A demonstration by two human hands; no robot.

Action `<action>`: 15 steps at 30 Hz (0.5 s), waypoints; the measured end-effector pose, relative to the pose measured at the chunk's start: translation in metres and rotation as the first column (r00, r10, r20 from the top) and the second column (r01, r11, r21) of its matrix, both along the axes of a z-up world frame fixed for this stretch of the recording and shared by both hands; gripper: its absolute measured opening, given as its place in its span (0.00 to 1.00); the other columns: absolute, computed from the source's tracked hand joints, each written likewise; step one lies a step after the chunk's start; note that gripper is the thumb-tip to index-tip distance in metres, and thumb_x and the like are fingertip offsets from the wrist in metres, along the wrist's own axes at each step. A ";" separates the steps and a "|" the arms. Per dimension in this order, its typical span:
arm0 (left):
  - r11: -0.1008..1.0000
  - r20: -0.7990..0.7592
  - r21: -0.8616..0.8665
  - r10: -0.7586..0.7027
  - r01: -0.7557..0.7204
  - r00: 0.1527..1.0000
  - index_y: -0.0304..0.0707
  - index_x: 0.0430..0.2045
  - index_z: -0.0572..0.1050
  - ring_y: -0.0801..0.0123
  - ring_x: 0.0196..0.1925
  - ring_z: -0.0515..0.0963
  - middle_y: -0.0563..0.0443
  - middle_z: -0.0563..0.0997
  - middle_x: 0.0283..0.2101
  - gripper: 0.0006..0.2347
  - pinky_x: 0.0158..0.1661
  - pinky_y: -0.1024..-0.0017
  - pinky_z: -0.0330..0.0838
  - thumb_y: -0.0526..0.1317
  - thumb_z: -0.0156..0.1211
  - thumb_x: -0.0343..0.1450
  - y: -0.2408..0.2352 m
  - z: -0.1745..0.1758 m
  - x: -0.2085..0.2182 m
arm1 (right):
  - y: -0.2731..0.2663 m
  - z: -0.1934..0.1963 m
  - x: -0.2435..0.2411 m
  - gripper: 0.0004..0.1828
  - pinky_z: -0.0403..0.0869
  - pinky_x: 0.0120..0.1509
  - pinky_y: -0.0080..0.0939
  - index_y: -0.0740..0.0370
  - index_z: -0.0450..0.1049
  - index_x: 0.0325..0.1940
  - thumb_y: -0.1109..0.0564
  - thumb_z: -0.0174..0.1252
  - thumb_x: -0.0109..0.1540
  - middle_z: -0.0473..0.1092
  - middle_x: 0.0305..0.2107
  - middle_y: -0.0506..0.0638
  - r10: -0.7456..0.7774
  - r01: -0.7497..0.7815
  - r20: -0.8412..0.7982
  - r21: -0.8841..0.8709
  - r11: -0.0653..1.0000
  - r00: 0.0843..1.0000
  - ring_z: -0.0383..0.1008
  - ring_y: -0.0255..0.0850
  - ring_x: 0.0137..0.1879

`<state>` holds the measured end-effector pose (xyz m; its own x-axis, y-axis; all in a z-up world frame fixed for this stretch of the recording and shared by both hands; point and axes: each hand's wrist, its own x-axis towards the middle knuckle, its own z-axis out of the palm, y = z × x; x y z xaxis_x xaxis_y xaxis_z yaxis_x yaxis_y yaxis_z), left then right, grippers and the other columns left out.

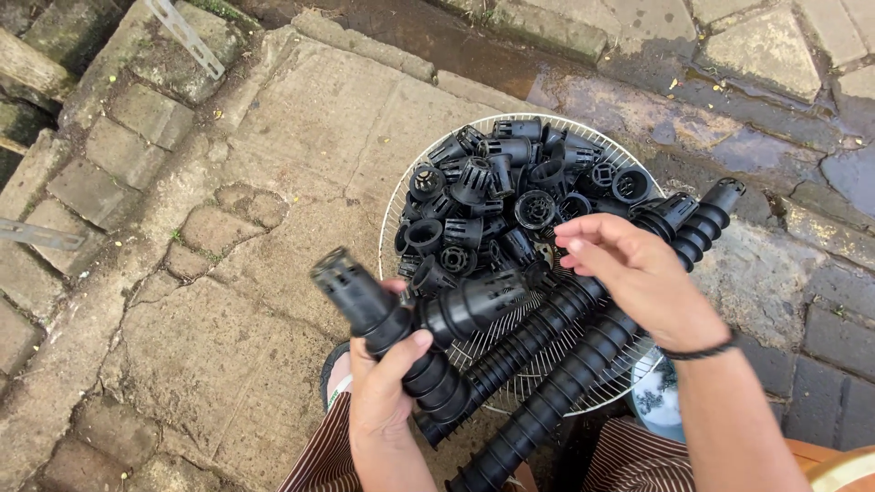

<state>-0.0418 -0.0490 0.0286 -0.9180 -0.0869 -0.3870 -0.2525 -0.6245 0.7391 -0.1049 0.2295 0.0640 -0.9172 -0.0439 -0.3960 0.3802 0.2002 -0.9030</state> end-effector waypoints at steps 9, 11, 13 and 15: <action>0.999 -0.077 -0.001 0.049 -0.049 0.996 0.36 0.60 0.67 0.69 0.34 0.77 0.53 0.74 0.31 0.32 0.37 0.69 0.73 0.27 0.67 0.58 -0.014 0.011 0.012 | -0.103 -0.058 0.047 0.16 0.75 0.47 0.56 0.61 0.75 0.43 0.60 0.65 0.51 0.73 0.36 0.57 0.585 -0.298 -0.325 0.623 0.723 0.743 0.75 0.58 0.44; 0.998 -0.078 -0.010 0.054 -0.055 0.996 0.36 0.59 0.67 0.69 0.34 0.78 0.53 0.74 0.31 0.32 0.37 0.69 0.74 0.27 0.67 0.57 -0.013 0.016 0.010 | -0.116 -0.072 0.057 0.15 0.74 0.48 0.56 0.62 0.75 0.44 0.59 0.65 0.54 0.73 0.36 0.57 0.600 -0.305 -0.389 0.598 0.742 0.699 0.75 0.58 0.44; 0.998 -0.083 -0.018 0.058 -0.060 0.995 0.36 0.59 0.66 0.68 0.33 0.79 0.52 0.75 0.31 0.32 0.36 0.68 0.75 0.27 0.67 0.57 -0.013 0.016 0.009 | -0.125 -0.087 0.064 0.14 0.72 0.49 0.56 0.63 0.74 0.44 0.59 0.64 0.56 0.72 0.37 0.57 0.610 -0.310 -0.454 0.574 0.758 0.650 0.74 0.58 0.45; 0.999 -0.088 -0.022 0.048 -0.050 0.995 0.35 0.59 0.67 0.68 0.33 0.78 0.53 0.74 0.31 0.32 0.37 0.68 0.75 0.27 0.67 0.58 -0.015 0.011 0.010 | -0.129 -0.104 0.071 0.04 0.71 0.50 0.56 0.58 0.75 0.36 0.58 0.62 0.58 0.74 0.36 0.53 0.726 -0.338 -0.374 0.700 0.629 0.576 0.75 0.54 0.48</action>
<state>-0.0313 -0.0640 0.0397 -0.9425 -0.1409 -0.3031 -0.1563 -0.6159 0.7722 -0.0338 0.1008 -0.0397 -0.8083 -0.5844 0.0718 -0.5204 0.6520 -0.5514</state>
